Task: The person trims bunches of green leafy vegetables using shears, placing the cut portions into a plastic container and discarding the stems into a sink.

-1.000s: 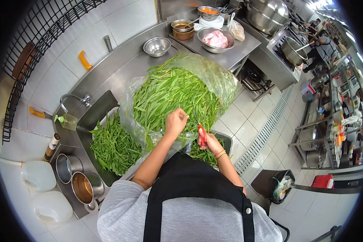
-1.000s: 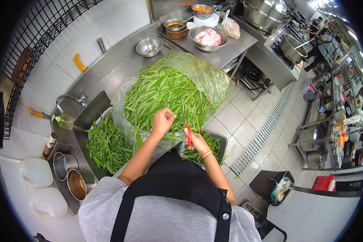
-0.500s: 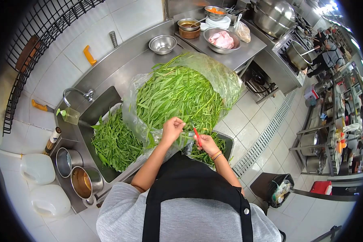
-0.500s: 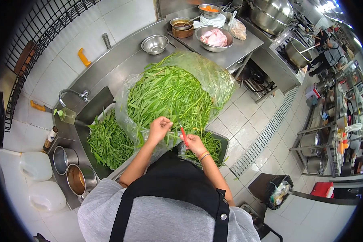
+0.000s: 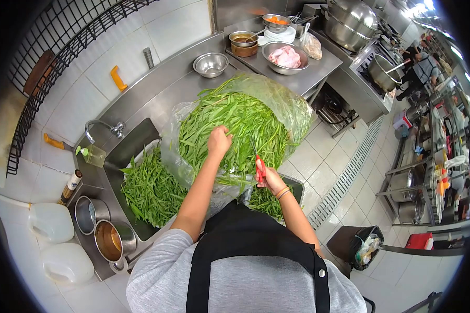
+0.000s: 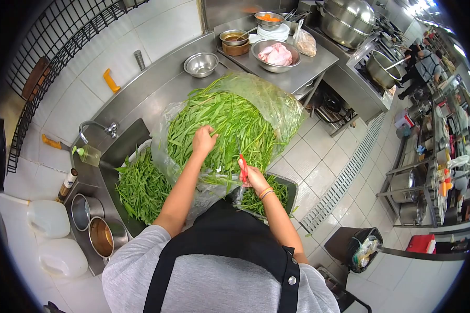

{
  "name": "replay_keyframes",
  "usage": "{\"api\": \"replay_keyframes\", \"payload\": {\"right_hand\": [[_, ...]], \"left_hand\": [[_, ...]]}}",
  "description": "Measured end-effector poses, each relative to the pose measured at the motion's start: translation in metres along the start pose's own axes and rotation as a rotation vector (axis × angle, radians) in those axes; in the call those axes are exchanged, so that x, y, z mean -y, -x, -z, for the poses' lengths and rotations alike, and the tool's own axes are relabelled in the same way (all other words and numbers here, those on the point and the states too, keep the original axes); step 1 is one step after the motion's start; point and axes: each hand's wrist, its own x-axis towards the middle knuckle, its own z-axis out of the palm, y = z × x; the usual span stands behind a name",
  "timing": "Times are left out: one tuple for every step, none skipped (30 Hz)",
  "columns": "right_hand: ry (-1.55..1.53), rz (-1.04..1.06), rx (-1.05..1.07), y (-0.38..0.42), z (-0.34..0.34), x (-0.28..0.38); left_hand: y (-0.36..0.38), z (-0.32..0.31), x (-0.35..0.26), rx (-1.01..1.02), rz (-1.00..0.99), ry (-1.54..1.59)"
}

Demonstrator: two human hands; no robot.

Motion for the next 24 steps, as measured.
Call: {"api": "replay_keyframes", "payload": {"right_hand": [[0.007, 0.001, 0.007, 0.000, -0.002, 0.004], [-0.001, 0.023, 0.006, 0.003, -0.004, 0.005], [-0.003, 0.025, 0.005, 0.004, -0.006, 0.008], [-0.017, 0.033, 0.035, 0.004, -0.008, 0.009], [-0.031, 0.040, 0.063, 0.006, -0.009, 0.010], [0.002, 0.044, 0.064, 0.006, -0.011, 0.012], [0.001, 0.043, 0.060, 0.005, -0.010, 0.012], [0.017, 0.020, 0.061, 0.003, -0.009, 0.011], [0.032, -0.004, 0.065, 0.000, -0.009, 0.009], [0.034, -0.005, 0.069, -0.003, -0.009, 0.006], [0.006, 0.017, 0.062, -0.005, -0.007, 0.002], [-0.022, 0.037, 0.057, -0.006, -0.007, 0.001], [-0.016, 0.033, 0.061, -0.009, -0.008, 0.001], [-0.025, 0.075, 0.059, -0.012, -0.008, 0.001], [-0.034, 0.118, 0.055, -0.013, -0.010, 0.003], [-0.031, 0.115, 0.057, -0.014, -0.011, 0.005], [-0.033, 0.106, 0.036, -0.016, -0.012, 0.008], [-0.035, 0.100, 0.016, -0.019, -0.013, 0.011], [-0.034, 0.100, 0.018, -0.020, -0.014, 0.013], [-0.068, 0.089, 0.003, -0.021, -0.015, 0.015], [-0.101, 0.078, -0.012, -0.023, -0.015, 0.017], [-0.100, 0.078, -0.013, -0.024, -0.014, 0.018], [-0.113, 0.075, -0.006, -0.025, -0.013, 0.018], [-0.126, 0.073, 0.002, -0.028, -0.011, 0.017]], "left_hand": [[0.000, 0.001, 0.001, 0.066, -0.011, 0.052], [0.002, 0.001, 0.001, 0.132, -0.020, 0.104], [0.006, 0.004, -0.002, 0.131, -0.023, 0.103], [0.013, 0.010, -0.007, 0.130, -0.017, 0.170], [0.020, 0.013, -0.011, 0.131, -0.011, 0.239], [0.024, 0.012, -0.011, 0.134, -0.014, 0.254], [0.028, 0.012, -0.011, 0.137, -0.014, 0.256], [0.033, 0.013, -0.009, 0.133, -0.010, 0.314], [0.037, 0.014, -0.007, 0.128, -0.004, 0.371], [0.038, 0.011, -0.003, 0.070, -0.017, 0.401], [0.037, 0.011, 0.001, 0.065, -0.013, 0.401], [0.038, 0.015, 0.000, 0.093, 0.038, 0.387], [0.039, 0.018, 0.000, 0.124, 0.090, 0.373], [0.039, 0.017, 0.001, 0.122, 0.096, 0.374], [0.038, 0.016, 0.002, 0.099, 0.062, 0.393], [0.038, 0.014, 0.002, 0.077, 0.027, 0.410], [0.038, 0.012, 0.002, 0.075, 0.029, 0.410], [0.038, 0.010, 0.001, 0.035, 0.009, 0.456], [0.038, 0.009, 0.000, -0.004, -0.011, 0.501], [0.037, 0.009, 0.000, -0.005, -0.011, 0.502], [0.036, 0.008, -0.001, 0.003, -0.007, 0.492], [0.036, 0.008, -0.002, 0.014, -0.003, 0.481], [0.036, 0.008, -0.003, 0.014, -0.004, 0.482], [0.036, 0.010, -0.004, 0.037, 0.000, 0.482]]}}
